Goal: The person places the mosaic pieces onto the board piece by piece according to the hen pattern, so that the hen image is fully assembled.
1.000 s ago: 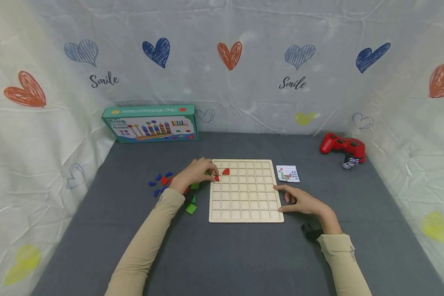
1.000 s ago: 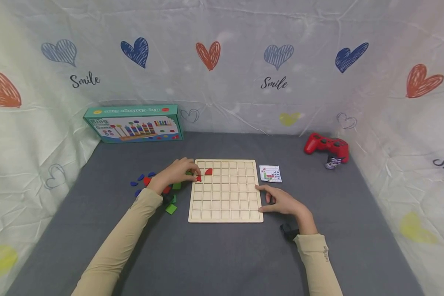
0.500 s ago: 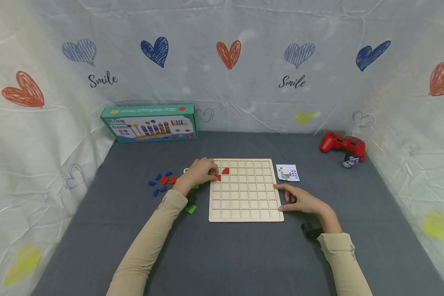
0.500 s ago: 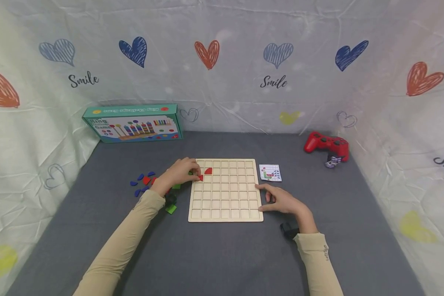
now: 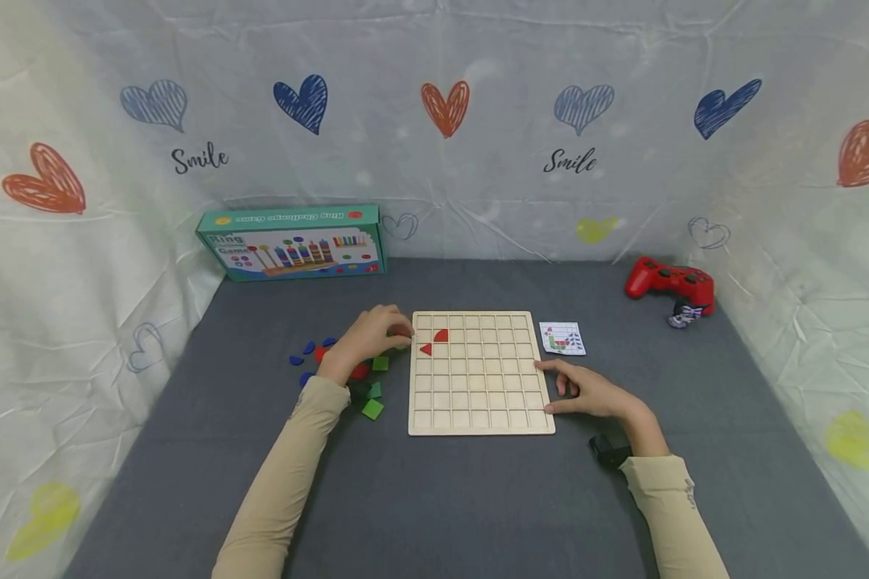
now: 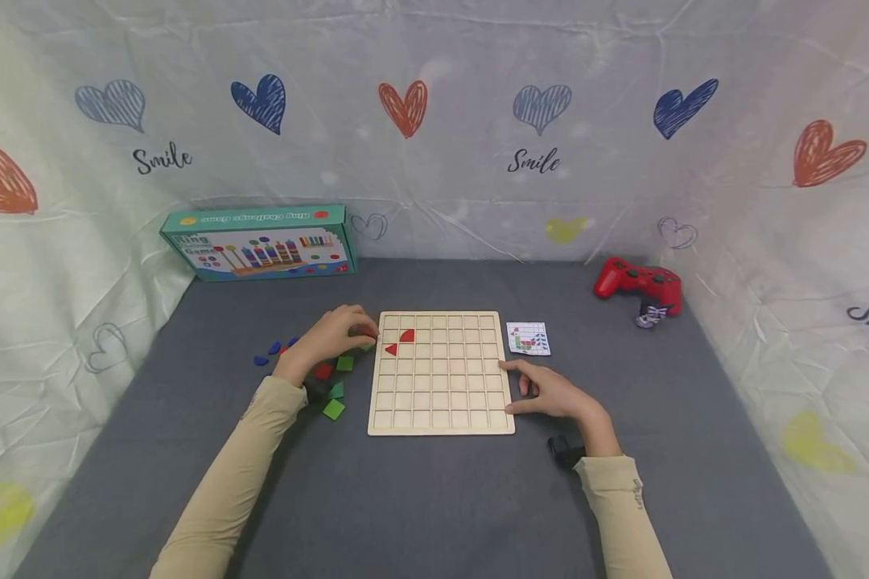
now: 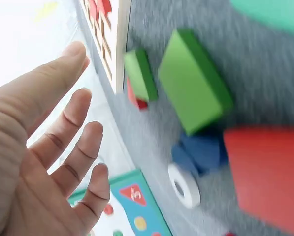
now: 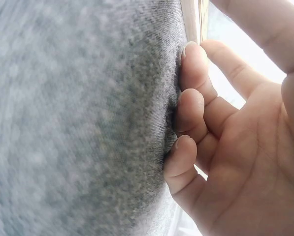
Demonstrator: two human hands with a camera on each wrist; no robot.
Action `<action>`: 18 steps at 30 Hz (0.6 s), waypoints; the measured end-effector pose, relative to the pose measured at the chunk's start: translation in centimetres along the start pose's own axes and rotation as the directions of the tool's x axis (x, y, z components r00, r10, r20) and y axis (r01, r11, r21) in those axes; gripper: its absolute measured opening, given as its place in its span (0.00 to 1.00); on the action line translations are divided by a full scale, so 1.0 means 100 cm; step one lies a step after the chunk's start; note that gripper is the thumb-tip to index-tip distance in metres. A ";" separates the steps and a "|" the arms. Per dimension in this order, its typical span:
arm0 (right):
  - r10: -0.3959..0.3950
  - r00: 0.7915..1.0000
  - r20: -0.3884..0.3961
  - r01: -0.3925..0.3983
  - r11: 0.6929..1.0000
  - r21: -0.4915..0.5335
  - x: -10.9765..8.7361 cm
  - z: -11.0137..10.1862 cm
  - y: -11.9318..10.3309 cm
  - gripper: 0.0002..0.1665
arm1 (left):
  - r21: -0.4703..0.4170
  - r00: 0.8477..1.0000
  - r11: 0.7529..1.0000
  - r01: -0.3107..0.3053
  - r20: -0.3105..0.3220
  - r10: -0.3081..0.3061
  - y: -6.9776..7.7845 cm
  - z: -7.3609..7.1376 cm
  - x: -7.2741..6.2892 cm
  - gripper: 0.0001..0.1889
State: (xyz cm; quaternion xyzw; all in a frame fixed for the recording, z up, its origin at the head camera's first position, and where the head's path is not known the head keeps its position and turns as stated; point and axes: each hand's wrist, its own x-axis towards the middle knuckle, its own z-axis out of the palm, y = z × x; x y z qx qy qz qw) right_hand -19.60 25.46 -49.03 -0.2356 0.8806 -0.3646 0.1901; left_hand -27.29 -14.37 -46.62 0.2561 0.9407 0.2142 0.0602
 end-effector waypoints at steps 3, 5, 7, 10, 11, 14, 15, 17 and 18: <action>-0.006 1.000 0.001 0.006 1.000 0.007 0.000 0.000 0.000 0.43 | -0.011 1.000 1.000 0.020 -0.016 -0.021 -0.007 -0.005 -0.006 0.08; -0.009 1.000 0.001 0.009 1.000 0.011 0.000 0.000 0.001 0.42 | -0.024 0.999 0.999 0.031 -0.024 -0.032 -0.010 -0.009 -0.010 0.08; -0.010 1.000 0.000 0.010 1.000 0.008 0.000 0.001 0.001 0.42 | -0.032 0.998 0.998 0.046 -0.028 -0.047 -0.014 -0.012 -0.013 0.08; -0.008 1.000 -0.001 0.008 1.000 0.009 0.000 0.001 0.001 0.42 | -0.037 0.997 0.997 0.062 -0.040 -0.064 -0.019 -0.017 -0.019 0.09; -0.008 1.000 -0.001 0.008 1.000 0.008 -0.001 0.001 0.001 0.42 | -0.036 0.996 0.997 0.074 -0.042 -0.075 -0.020 -0.019 -0.021 0.09; -0.004 1.000 0.000 0.004 1.000 0.012 -0.001 0.000 0.000 0.42 | -0.018 0.994 0.995 0.103 -0.043 -0.103 -0.026 -0.022 -0.025 0.09; -0.002 1.000 0.000 0.002 1.000 0.013 -0.001 0.000 0.000 0.42 | -0.009 0.993 0.993 0.114 -0.039 -0.115 -0.028 -0.022 -0.026 0.10; 0.003 1.000 -0.001 -0.003 1.000 0.015 0.000 0.001 0.000 0.43 | 0.009 0.990 0.990 0.141 -0.024 -0.140 -0.033 -0.023 -0.029 0.10; 0.006 1.000 -0.001 -0.006 1.000 0.017 0.000 0.001 0.000 0.43 | 0.015 0.988 0.988 0.151 -0.016 -0.151 -0.035 -0.024 -0.030 0.11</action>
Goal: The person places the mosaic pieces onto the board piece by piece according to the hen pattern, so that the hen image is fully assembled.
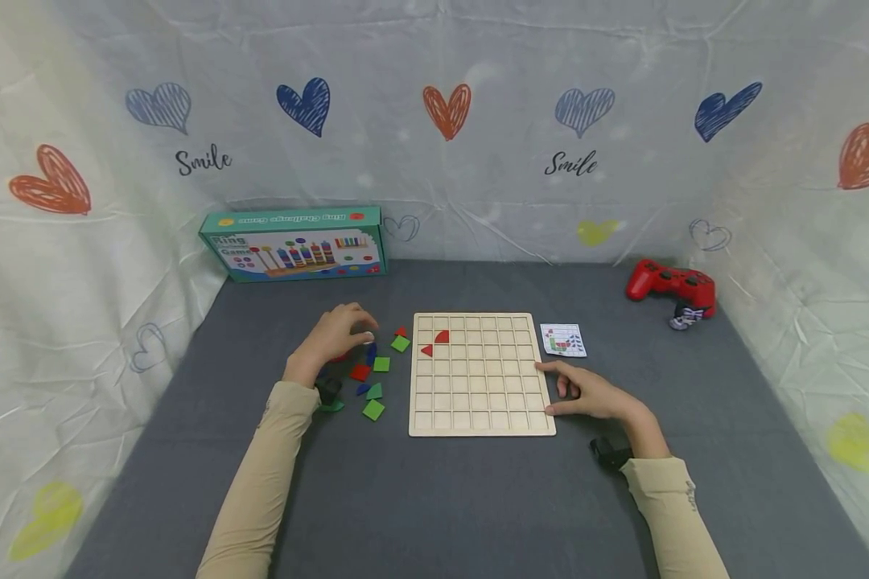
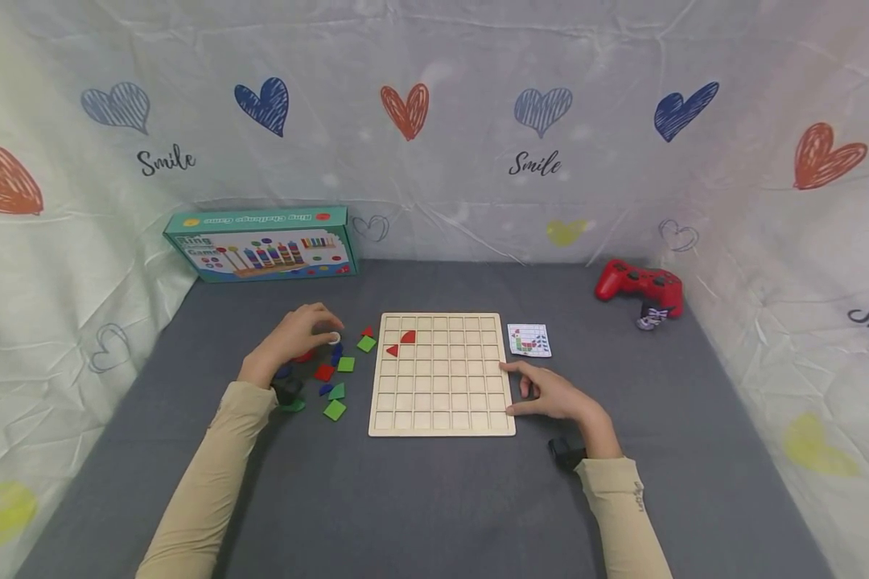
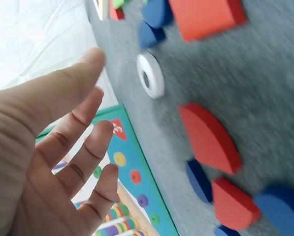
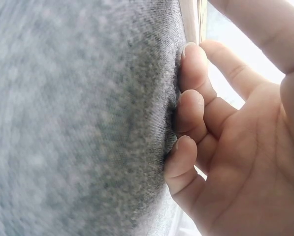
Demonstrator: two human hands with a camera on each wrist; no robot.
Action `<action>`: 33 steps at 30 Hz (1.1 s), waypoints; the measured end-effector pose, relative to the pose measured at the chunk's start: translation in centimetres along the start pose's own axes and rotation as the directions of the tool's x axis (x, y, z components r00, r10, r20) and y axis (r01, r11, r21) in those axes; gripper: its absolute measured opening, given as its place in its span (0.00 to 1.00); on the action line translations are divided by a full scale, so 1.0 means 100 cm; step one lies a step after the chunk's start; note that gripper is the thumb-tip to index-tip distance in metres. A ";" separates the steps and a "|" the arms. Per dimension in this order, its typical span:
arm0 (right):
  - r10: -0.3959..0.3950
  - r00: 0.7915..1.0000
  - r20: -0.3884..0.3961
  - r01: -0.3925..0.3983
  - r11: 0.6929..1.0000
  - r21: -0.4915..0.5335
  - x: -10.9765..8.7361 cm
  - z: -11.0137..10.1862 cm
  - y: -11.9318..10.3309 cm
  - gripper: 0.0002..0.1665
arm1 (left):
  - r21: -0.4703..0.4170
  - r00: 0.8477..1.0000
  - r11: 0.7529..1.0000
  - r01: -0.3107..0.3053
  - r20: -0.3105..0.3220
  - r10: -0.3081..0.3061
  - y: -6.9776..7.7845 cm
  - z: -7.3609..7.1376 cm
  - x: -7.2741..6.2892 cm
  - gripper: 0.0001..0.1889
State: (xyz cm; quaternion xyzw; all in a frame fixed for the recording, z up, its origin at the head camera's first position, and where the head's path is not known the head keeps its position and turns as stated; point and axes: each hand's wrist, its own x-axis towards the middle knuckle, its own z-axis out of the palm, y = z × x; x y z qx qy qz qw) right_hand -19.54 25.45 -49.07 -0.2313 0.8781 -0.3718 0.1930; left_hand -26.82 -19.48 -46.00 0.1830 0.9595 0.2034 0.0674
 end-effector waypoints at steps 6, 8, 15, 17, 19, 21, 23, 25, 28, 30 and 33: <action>0.013 1.000 -0.001 -0.013 1.000 -0.006 -0.001 0.001 0.001 0.43 | 0.007 0.999 1.000 0.024 0.028 -0.024 -0.010 -0.002 -0.004 0.13; 0.011 1.000 -0.002 -0.011 1.000 -0.011 -0.001 0.001 0.001 0.43 | 0.011 0.999 1.000 0.019 0.029 -0.019 -0.012 -0.002 -0.004 0.13; 0.005 1.000 -0.006 -0.005 1.000 -0.020 -0.001 0.002 0.001 0.42 | 0.032 0.999 0.999 0.006 0.050 -0.008 -0.017 0.001 -0.002 0.15; 0.008 1.000 -0.004 -0.008 1.000 -0.020 0.000 0.002 0.001 0.43 | 0.044 0.998 0.999 0.003 0.064 -0.006 -0.019 0.002 -0.001 0.15; 0.011 1.000 -0.004 -0.011 1.000 -0.021 0.000 0.002 0.000 0.43 | 0.055 0.997 0.998 -0.002 0.077 -0.003 -0.021 0.002 0.001 0.15; 0.015 1.000 -0.004 -0.015 1.000 -0.018 0.000 0.002 0.000 0.43 | 0.067 0.996 0.998 -0.009 0.086 0.003 -0.022 0.002 0.002 0.15; 0.016 1.000 -0.004 -0.016 1.000 -0.018 0.000 0.002 0.000 0.43 | 0.077 0.996 0.997 -0.015 0.090 0.008 -0.022 0.000 0.003 0.15; 0.016 1.000 -0.003 -0.016 1.000 -0.015 0.000 0.001 0.000 0.43 | 0.092 0.996 0.996 -0.017 0.087 0.009 -0.021 -0.001 0.003 0.14; 0.005 1.000 -0.001 -0.006 1.000 -0.014 0.000 0.000 0.001 0.43 | 0.119 0.997 0.993 -0.015 0.075 0.006 -0.020 -0.002 0.003 0.13; 0.000 1.000 0.001 0.000 1.000 -0.012 0.000 0.000 0.001 0.43 | 0.134 0.998 0.991 -0.005 0.060 -0.003 -0.019 -0.001 0.002 0.12; -0.001 1.000 0.002 0.001 1.000 -0.013 0.000 -0.001 0.002 0.43 | 0.147 0.999 0.989 0.009 0.033 -0.014 -0.016 0.000 0.002 0.11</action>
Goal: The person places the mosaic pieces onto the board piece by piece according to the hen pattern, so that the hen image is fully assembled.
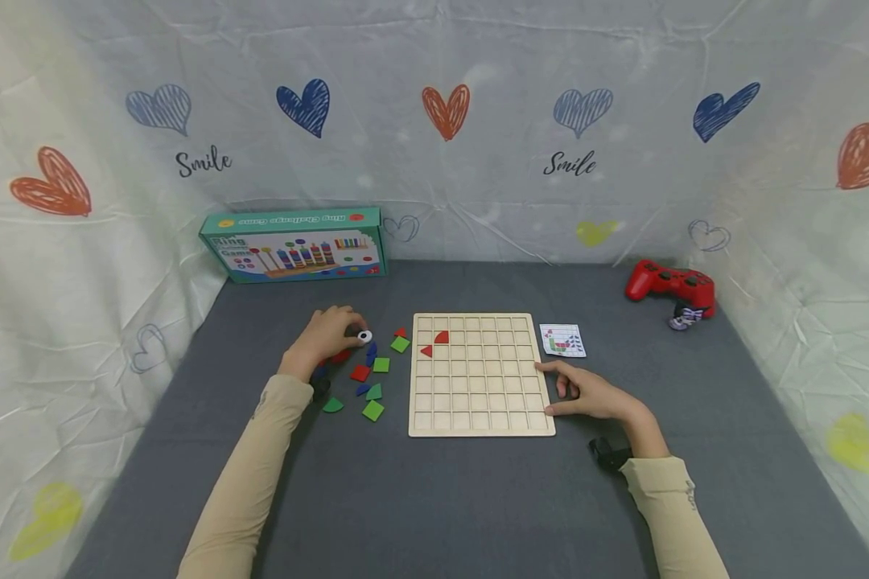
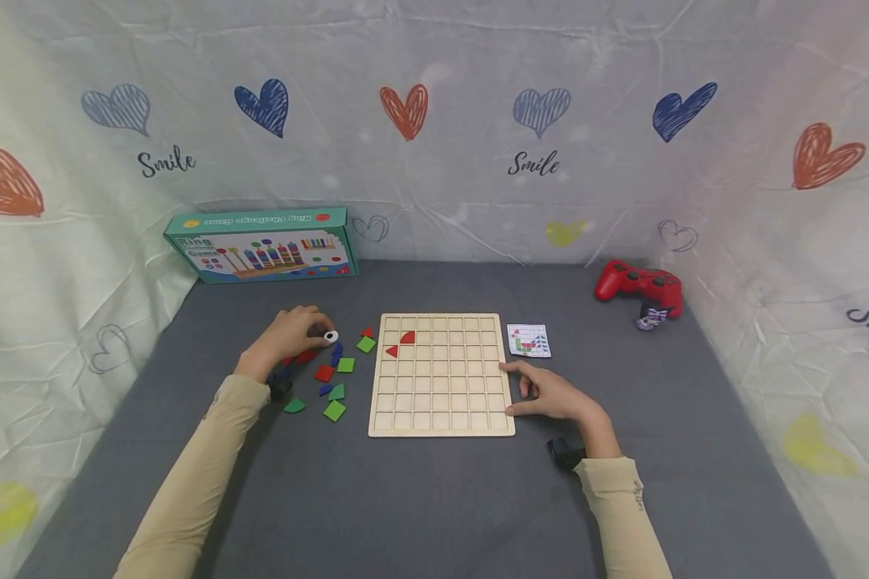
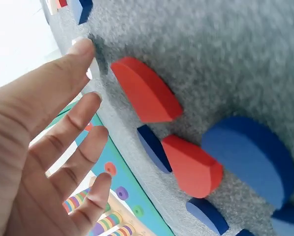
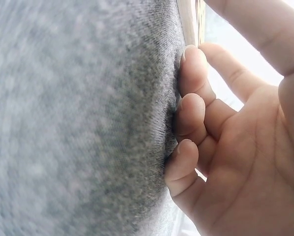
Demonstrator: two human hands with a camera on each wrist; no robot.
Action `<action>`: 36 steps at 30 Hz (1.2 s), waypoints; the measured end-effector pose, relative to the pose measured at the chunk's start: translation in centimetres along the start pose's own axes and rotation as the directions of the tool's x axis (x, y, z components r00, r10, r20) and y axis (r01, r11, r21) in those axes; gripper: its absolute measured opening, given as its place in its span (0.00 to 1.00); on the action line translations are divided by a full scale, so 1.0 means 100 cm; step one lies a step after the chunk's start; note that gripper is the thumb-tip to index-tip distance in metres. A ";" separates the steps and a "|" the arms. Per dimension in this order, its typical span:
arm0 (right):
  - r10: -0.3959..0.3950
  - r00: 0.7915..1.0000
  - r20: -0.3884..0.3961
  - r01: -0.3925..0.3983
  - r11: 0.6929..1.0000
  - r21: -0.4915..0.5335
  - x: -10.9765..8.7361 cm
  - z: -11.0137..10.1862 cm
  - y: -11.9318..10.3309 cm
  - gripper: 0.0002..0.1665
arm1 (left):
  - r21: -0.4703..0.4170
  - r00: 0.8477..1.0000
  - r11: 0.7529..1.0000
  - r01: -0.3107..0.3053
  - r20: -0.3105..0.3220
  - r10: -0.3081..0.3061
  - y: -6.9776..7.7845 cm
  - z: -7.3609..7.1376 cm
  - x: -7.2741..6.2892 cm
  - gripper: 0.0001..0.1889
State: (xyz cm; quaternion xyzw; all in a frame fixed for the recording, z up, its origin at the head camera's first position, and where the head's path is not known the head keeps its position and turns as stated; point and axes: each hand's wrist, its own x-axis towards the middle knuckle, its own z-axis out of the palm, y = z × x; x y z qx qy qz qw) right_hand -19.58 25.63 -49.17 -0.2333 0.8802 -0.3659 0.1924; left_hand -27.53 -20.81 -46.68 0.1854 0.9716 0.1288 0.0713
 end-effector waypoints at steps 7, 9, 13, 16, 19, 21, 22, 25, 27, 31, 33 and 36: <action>-0.005 1.000 -0.009 0.005 1.000 0.000 -0.005 -0.003 -0.024 0.41 | 0.031 0.998 0.999 0.023 -0.063 -0.021 0.014 -0.001 -0.001 0.13; -0.005 1.000 -0.010 0.005 1.000 0.001 -0.008 -0.006 -0.036 0.39 | 0.039 0.996 0.999 0.025 -0.082 -0.021 0.018 0.000 0.000 0.13; -0.006 1.000 -0.007 0.006 1.000 0.002 -0.010 -0.007 -0.042 0.39 | 0.052 0.993 0.999 0.008 -0.117 -0.002 0.026 0.003 0.001 0.13; 0.006 1.000 0.000 -0.006 1.000 0.009 -0.009 -0.007 -0.039 0.39 | 0.069 0.991 0.997 -0.015 -0.131 0.024 0.033 0.007 0.004 0.14; 0.010 1.000 -0.009 -0.010 1.000 0.000 -0.006 -0.003 -0.025 0.41 | 0.075 0.989 0.996 -0.038 -0.139 0.049 0.040 0.011 0.006 0.14; 0.012 1.000 -0.014 -0.012 1.000 -0.012 -0.003 0.000 -0.015 0.41 | 0.078 0.988 0.996 -0.050 -0.143 0.061 0.044 0.013 0.007 0.15; 0.013 1.000 -0.015 -0.013 1.000 -0.017 -0.002 0.001 -0.011 0.42 | 0.077 0.987 0.995 -0.057 -0.145 0.068 0.046 0.015 0.008 0.15; 0.009 1.000 -0.012 -0.009 1.000 -0.020 0.000 0.002 -0.003 0.42 | 0.076 0.986 0.994 -0.078 -0.144 0.088 0.053 0.017 0.010 0.15; 0.001 1.000 -0.008 -0.001 1.000 -0.013 0.000 0.002 0.000 0.42 | 0.081 0.985 0.992 -0.092 -0.140 0.103 0.057 0.019 0.012 0.15; -0.011 1.000 -0.008 0.011 1.000 -0.013 0.000 0.002 0.001 0.42 | 0.093 0.984 0.989 -0.112 -0.129 0.124 0.065 0.021 0.016 0.15; -0.013 1.000 -0.008 0.013 1.000 -0.015 0.000 0.002 0.001 0.42 | 0.095 0.983 0.988 -0.121 -0.123 0.133 0.070 0.023 0.017 0.15; -0.013 1.000 -0.005 0.013 1.000 -0.014 0.000 0.001 0.000 0.41 | 0.091 0.983 0.987 -0.135 -0.111 0.145 0.076 0.025 0.020 0.15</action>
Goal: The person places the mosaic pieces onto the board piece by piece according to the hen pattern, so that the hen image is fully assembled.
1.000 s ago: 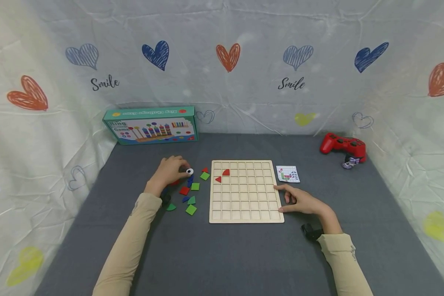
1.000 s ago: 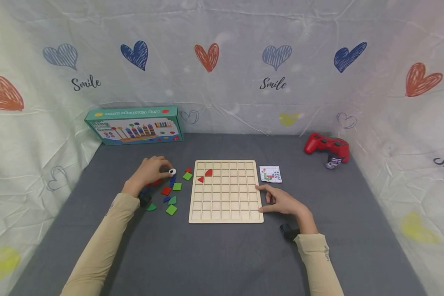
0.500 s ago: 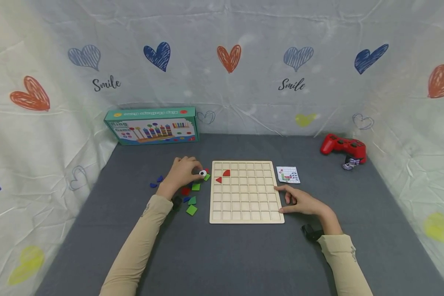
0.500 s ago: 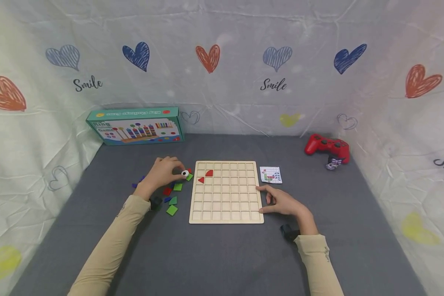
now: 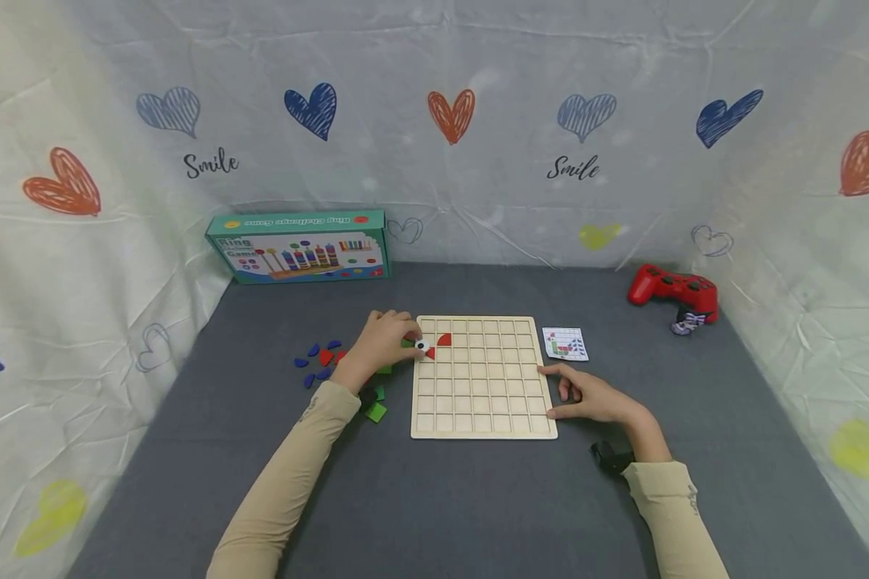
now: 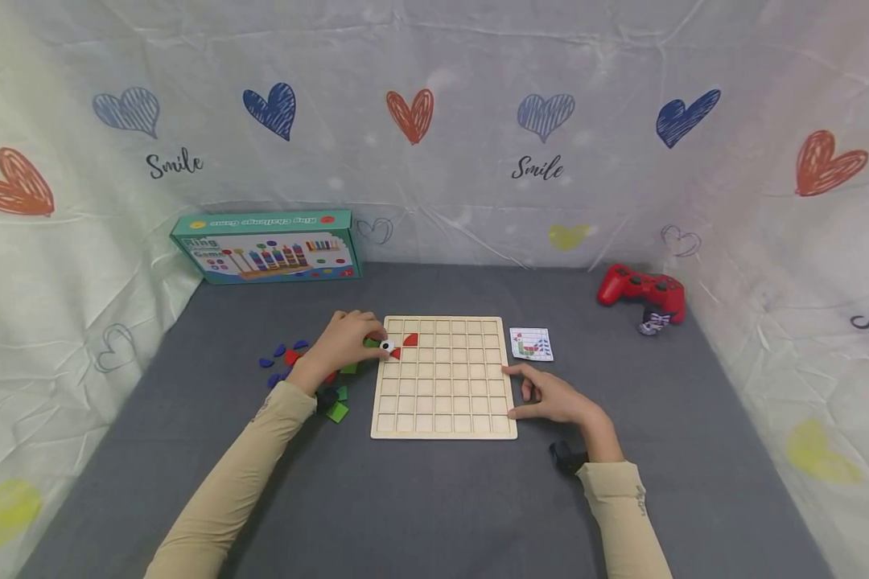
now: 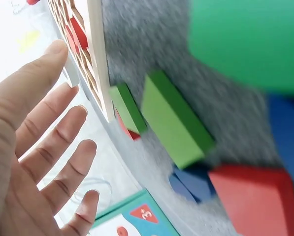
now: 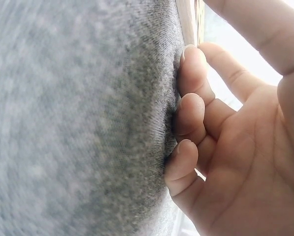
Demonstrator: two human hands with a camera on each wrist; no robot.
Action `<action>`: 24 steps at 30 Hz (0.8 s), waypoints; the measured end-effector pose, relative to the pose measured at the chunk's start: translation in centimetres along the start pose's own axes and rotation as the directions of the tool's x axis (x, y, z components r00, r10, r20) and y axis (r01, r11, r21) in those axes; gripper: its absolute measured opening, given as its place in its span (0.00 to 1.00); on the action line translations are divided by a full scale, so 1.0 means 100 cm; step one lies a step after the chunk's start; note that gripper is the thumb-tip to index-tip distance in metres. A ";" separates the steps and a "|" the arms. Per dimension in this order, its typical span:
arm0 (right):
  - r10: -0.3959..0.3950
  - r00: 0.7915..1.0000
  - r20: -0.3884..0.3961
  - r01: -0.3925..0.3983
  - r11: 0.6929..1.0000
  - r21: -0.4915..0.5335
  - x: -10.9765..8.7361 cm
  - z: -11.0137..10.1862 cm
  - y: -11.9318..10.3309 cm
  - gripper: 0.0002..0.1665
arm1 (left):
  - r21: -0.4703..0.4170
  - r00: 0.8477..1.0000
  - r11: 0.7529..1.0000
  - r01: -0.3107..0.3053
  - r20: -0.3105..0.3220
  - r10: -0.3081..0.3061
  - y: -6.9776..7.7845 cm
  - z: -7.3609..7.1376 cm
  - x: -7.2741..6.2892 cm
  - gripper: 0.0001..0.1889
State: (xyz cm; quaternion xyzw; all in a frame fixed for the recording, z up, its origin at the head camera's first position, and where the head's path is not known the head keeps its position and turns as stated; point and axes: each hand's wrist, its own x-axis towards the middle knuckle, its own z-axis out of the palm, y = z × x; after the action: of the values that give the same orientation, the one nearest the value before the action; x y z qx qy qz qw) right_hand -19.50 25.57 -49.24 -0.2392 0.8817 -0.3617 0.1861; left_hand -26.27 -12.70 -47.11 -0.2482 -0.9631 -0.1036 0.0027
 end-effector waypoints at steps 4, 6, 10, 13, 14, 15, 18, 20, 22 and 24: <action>0.000 1.000 -0.002 0.000 1.000 0.001 0.000 0.000 0.000 0.41 | -0.010 1.000 1.000 -0.008 0.014 0.008 0.008 0.002 0.005 0.14; 0.001 1.000 -0.004 -0.001 1.000 0.004 0.000 0.000 -0.001 0.41 | -0.006 1.000 1.000 -0.010 0.017 0.010 0.013 0.001 0.007 0.14; 0.008 1.000 -0.006 -0.008 1.000 0.009 0.000 0.000 -0.001 0.42 | 0.011 0.999 1.000 -0.014 0.036 0.014 0.020 0.001 0.011 0.15; 0.017 1.000 -0.006 -0.017 1.000 0.002 -0.001 0.000 -0.003 0.42 | 0.022 0.998 1.000 -0.016 0.056 0.015 0.024 0.003 0.014 0.15; 0.020 1.000 -0.008 -0.020 1.000 -0.003 -0.001 0.001 -0.004 0.42 | 0.026 0.998 0.999 -0.018 0.060 0.017 0.025 0.004 0.015 0.15; 0.022 1.000 -0.010 -0.022 1.000 -0.005 -0.002 0.001 -0.007 0.42 | 0.030 0.998 0.999 -0.018 0.067 0.016 0.026 0.005 0.016 0.15; 0.025 1.000 -0.010 -0.025 1.000 0.007 -0.004 -0.001 -0.018 0.41 | 0.041 0.997 0.999 -0.021 0.078 0.017 0.027 0.007 0.018 0.15; 0.025 1.000 -0.005 -0.025 0.999 0.022 -0.006 -0.004 -0.027 0.40 | 0.049 0.997 0.999 -0.021 0.082 0.017 0.028 0.008 0.019 0.15; 0.026 1.000 0.000 -0.026 0.999 0.039 -0.007 -0.006 -0.033 0.40 | 0.054 0.996 0.998 -0.018 0.088 0.014 0.029 0.008 0.020 0.15; 0.026 1.000 -0.001 -0.026 0.999 0.039 -0.007 -0.006 -0.033 0.40 | 0.057 0.996 0.998 -0.016 0.094 0.011 0.030 0.009 0.021 0.16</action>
State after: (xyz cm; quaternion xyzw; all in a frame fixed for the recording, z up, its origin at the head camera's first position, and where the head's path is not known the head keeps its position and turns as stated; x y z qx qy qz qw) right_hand -18.24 24.21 -46.36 -0.2238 0.8776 -0.3765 0.1948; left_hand -26.65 -8.99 -47.24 -0.2592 -0.9631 -0.0638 -0.0345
